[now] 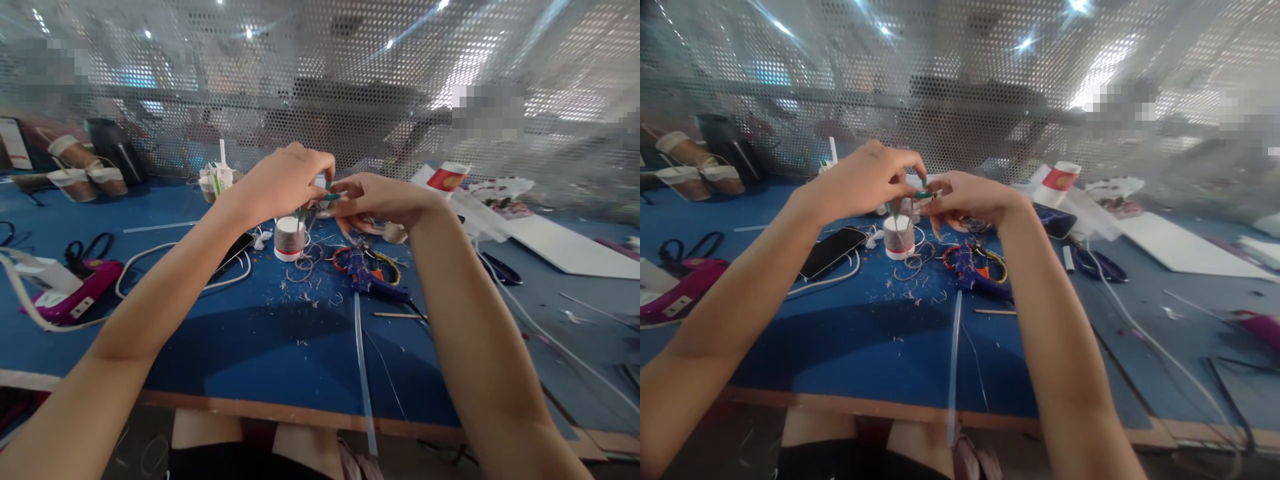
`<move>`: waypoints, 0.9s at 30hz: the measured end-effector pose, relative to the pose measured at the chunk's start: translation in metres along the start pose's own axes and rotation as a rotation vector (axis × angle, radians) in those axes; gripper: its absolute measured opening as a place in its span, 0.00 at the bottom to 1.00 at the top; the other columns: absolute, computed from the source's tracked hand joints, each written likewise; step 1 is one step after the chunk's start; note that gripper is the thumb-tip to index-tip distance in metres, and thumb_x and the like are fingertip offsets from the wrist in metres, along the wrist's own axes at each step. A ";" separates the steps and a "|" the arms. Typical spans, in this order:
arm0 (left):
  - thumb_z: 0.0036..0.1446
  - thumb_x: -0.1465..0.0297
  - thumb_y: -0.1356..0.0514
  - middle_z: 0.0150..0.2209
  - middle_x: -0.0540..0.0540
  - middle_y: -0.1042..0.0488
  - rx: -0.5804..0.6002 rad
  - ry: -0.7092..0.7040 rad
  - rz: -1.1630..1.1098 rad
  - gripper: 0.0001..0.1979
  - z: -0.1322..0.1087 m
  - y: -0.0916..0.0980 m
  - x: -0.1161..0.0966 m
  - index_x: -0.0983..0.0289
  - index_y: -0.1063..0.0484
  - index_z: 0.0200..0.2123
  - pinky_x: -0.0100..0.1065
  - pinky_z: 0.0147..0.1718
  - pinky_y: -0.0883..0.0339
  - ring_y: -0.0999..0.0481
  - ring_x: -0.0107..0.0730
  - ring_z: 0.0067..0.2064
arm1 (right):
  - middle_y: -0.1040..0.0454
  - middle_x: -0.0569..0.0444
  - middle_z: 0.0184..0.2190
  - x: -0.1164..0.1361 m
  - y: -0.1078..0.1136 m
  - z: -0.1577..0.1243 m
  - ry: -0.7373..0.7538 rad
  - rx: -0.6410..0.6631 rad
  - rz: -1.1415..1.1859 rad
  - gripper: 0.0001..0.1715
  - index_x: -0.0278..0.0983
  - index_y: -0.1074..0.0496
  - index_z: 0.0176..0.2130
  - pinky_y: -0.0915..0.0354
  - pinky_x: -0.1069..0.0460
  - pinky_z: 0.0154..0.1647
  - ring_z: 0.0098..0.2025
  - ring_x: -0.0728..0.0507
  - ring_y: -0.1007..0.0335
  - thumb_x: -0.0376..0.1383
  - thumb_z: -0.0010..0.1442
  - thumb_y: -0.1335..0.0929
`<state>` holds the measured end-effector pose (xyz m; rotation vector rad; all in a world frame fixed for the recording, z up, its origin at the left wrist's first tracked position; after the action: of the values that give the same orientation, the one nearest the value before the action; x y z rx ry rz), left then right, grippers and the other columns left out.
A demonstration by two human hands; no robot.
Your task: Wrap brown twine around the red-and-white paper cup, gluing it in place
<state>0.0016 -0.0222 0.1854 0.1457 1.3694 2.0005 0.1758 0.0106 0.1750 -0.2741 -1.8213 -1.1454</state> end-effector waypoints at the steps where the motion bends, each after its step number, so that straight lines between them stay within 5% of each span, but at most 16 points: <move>1: 0.59 0.72 0.41 0.32 0.52 0.25 0.006 -0.003 0.006 0.09 0.000 0.000 -0.001 0.62 0.26 0.43 0.36 0.47 0.34 0.23 0.37 0.44 | 0.26 0.60 0.19 0.000 0.000 0.000 -0.018 0.011 -0.002 0.17 0.36 0.24 0.37 0.43 0.58 0.14 0.14 0.56 0.39 0.42 0.50 0.23; 10: 0.60 0.70 0.43 0.27 0.49 0.26 0.135 0.046 -0.078 0.17 -0.001 0.003 -0.001 0.63 0.33 0.53 0.32 0.39 0.34 0.24 0.33 0.35 | 0.22 0.56 0.23 -0.006 0.004 0.004 -0.104 -0.068 0.021 0.10 0.35 0.20 0.34 0.37 0.60 0.18 0.19 0.54 0.31 0.40 0.57 0.28; 14: 0.59 0.69 0.43 0.26 0.46 0.26 0.269 0.084 -0.043 0.21 -0.005 0.012 0.001 0.61 0.35 0.56 0.29 0.37 0.36 0.24 0.31 0.32 | 0.22 0.53 0.20 -0.014 0.015 0.005 -0.174 -0.197 -0.009 0.07 0.32 0.21 0.33 0.38 0.59 0.15 0.14 0.54 0.37 0.35 0.58 0.28; 22: 0.54 0.71 0.41 0.23 0.45 0.27 0.513 0.134 0.021 0.21 -0.016 0.033 0.005 0.58 0.29 0.53 0.34 0.41 0.32 0.22 0.34 0.33 | 0.22 0.46 0.20 -0.051 0.026 0.024 -0.301 -0.492 -0.127 0.06 0.29 0.22 0.35 0.33 0.57 0.17 0.19 0.48 0.27 0.30 0.60 0.30; 24: 0.52 0.70 0.41 0.23 0.45 0.27 0.541 0.150 -0.017 0.22 -0.018 0.034 0.007 0.57 0.28 0.51 0.34 0.41 0.31 0.21 0.36 0.34 | 0.21 0.48 0.22 -0.058 0.025 0.027 -0.288 -0.513 -0.070 0.09 0.30 0.22 0.42 0.33 0.58 0.18 0.21 0.49 0.26 0.30 0.59 0.30; 27: 0.50 0.69 0.41 0.23 0.46 0.28 0.521 0.142 -0.090 0.22 -0.018 0.031 0.011 0.58 0.27 0.51 0.34 0.39 0.30 0.20 0.36 0.33 | 0.18 0.51 0.28 -0.066 0.028 0.028 -0.212 -0.462 0.071 0.27 0.35 0.27 0.53 0.28 0.56 0.24 0.26 0.47 0.22 0.31 0.53 0.26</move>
<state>-0.0303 -0.0356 0.2012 0.1749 1.9310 1.5666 0.2116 0.0661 0.1346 -0.7450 -1.6879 -1.5253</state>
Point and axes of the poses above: each hand's wrist, its own z-axis towards the middle knuckle, its own y-axis out of the back of the hand, x = y × z, the point moved 2 cm from there along z, towards the middle knuckle
